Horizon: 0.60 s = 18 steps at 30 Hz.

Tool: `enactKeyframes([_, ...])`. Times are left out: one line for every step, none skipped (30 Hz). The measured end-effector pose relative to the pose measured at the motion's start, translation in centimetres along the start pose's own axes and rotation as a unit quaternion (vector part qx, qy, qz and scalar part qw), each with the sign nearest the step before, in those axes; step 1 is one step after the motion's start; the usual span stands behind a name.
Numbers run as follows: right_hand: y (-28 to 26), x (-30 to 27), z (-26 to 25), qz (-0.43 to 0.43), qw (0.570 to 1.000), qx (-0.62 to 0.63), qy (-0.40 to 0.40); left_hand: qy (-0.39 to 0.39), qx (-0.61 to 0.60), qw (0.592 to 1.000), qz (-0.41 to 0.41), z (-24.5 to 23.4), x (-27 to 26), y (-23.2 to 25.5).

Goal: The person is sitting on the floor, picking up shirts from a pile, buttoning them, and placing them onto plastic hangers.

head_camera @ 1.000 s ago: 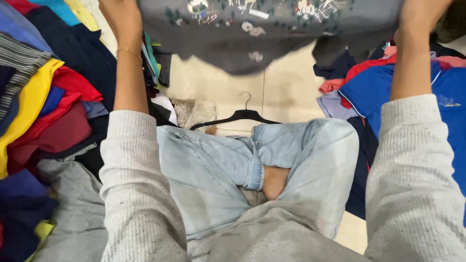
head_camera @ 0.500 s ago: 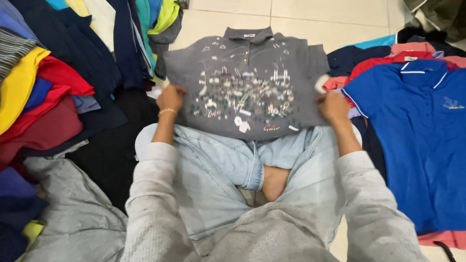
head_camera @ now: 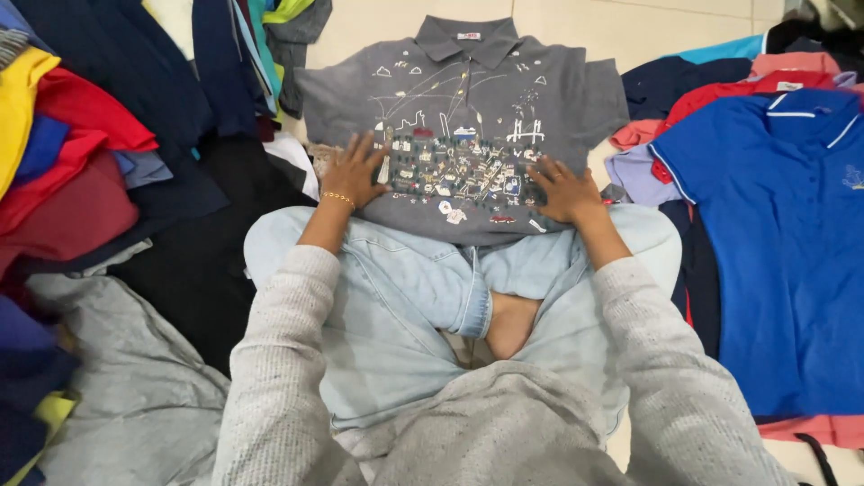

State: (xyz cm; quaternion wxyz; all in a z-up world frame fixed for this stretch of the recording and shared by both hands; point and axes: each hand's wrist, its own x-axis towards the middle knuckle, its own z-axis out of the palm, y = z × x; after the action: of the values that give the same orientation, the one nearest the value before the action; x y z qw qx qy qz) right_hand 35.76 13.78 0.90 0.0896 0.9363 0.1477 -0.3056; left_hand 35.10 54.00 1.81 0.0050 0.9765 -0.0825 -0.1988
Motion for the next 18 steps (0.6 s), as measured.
enactKeyframes([0.1,0.4,0.4,-0.001,1.000,0.001,-0.002,-0.002,0.000,1.000,0.000,0.9,0.4,-0.4])
enactKeyframes([0.2,0.8,0.9,0.003,1.000,-0.009,-0.022,-0.063,0.018,0.998,-0.015,1.9,0.7,-0.8])
enactKeyframes([0.4,1.1,1.3,0.007,0.999,-0.019,-0.043,-0.123,0.035,0.991,-0.028,2.8,1.2,-1.1])
enactKeyframes([0.6,1.7,1.7,0.008,0.999,-0.018,-0.045,-0.125,0.035,0.991,-0.027,3.7,1.9,-1.5])
enactKeyframes([0.8,2.2,2.1,0.010,0.998,-0.018,-0.055,-0.131,0.047,0.990,-0.033,4.8,2.7,-1.9])
enactKeyframes([1.0,2.6,2.5,0.012,0.998,-0.017,-0.065,-0.138,0.060,0.988,-0.038,5.8,3.4,-2.2])
enactKeyframes([1.2,3.1,2.9,0.012,0.998,-0.016,-0.066,-0.139,0.060,0.988,-0.039,6.0,3.4,-2.2])
enactKeyframes([1.4,3.5,3.3,0.012,0.997,-0.014,-0.071,-0.142,0.056,0.987,-0.041,6.1,3.4,-2.1])
enactKeyframes([1.6,3.9,3.7,0.013,0.997,-0.012,-0.075,-0.144,0.053,0.987,-0.044,6.1,3.5,-2.1])
enactKeyframes([1.7,4.2,3.8,0.012,0.997,-0.011,-0.075,-0.145,0.053,0.987,-0.045,6.2,3.5,-2.1])
enactKeyframes([1.8,4.4,4.1,0.016,0.997,-0.008,-0.081,-0.147,0.054,0.986,-0.047,6.3,3.6,-2.0])
enactKeyframes([1.9,4.7,4.3,0.021,0.996,-0.005,-0.087,-0.149,0.054,0.986,-0.049,6.4,3.7,-2.0])
enactKeyframes([2.1,5.0,4.6,0.020,0.996,-0.005,-0.089,-0.151,0.054,0.986,-0.050,6.5,3.8,-2.0])
enactKeyframes([2.2,5.2,4.9,0.020,0.996,-0.006,-0.090,-0.149,0.054,0.986,-0.051,6.7,3.9,-2.0])
enactKeyframes([2.3,5.5,5.3,0.021,0.995,-0.007,-0.092,-0.147,0.054,0.986,-0.053,6.9,4.0,-2.0])
enactKeyframes([2.2,5.3,5.1,0.020,0.995,-0.007,-0.095,-0.150,0.054,0.986,-0.053,7.1,4.0,-2.1])
enactKeyframes([2.2,5.1,4.9,0.019,0.995,-0.009,-0.102,-0.152,0.058,0.985,-0.051,7.2,4.1,-2.1])
enactKeyframes([2.1,5.0,4.6,0.019,0.994,-0.011,-0.109,-0.155,0.062,0.985,-0.049,7.3,4.2,-2.2])
